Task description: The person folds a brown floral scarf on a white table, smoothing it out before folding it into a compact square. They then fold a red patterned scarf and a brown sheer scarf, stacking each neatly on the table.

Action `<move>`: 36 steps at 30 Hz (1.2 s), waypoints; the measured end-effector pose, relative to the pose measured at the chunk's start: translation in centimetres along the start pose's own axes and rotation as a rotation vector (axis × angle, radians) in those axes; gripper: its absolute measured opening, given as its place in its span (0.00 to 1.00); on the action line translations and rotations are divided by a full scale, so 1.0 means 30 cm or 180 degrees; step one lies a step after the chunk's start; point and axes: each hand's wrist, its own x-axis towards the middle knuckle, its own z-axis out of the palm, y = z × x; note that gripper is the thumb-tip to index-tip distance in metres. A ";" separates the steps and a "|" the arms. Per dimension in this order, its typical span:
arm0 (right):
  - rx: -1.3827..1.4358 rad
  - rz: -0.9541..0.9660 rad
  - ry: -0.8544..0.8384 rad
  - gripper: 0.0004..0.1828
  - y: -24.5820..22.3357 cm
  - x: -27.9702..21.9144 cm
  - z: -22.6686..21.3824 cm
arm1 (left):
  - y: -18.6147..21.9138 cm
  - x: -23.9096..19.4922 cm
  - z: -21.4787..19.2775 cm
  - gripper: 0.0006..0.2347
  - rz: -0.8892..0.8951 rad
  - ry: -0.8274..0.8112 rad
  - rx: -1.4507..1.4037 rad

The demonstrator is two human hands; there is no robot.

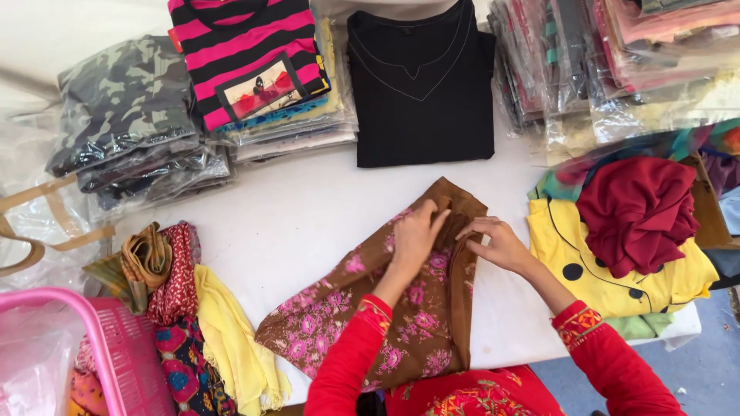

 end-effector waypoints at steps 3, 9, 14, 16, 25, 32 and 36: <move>-0.0053 0.0001 0.0221 0.11 -0.007 -0.026 0.016 | 0.071 -0.089 0.033 0.13 0.0061 0.0598 -0.0089; 0.0179 -0.0208 0.0439 0.10 -0.033 -0.059 -0.015 | 0.115 -0.077 -0.054 0.13 -0.0719 0.0290 -0.0209; 0.0206 0.0238 0.0261 0.10 0.026 -0.160 -0.158 | -0.120 0.053 -0.284 0.12 -0.0832 0.1248 -0.0607; 0.0018 0.0245 0.0250 0.08 0.097 -0.219 -0.209 | -0.271 0.121 -0.357 0.13 -0.0866 0.1813 -0.0151; -0.0826 0.0297 0.0256 0.08 0.217 -0.261 -0.245 | -0.359 0.314 -0.390 0.15 -0.0742 0.1600 0.0045; -0.1955 0.0400 0.0074 0.10 0.323 -0.244 -0.153 | -0.352 0.330 -0.250 0.15 -0.0854 0.1165 0.0472; -0.1641 0.0239 0.0127 0.09 0.234 -0.194 -0.118 | -0.239 0.238 -0.165 0.13 -0.0673 0.0876 0.0488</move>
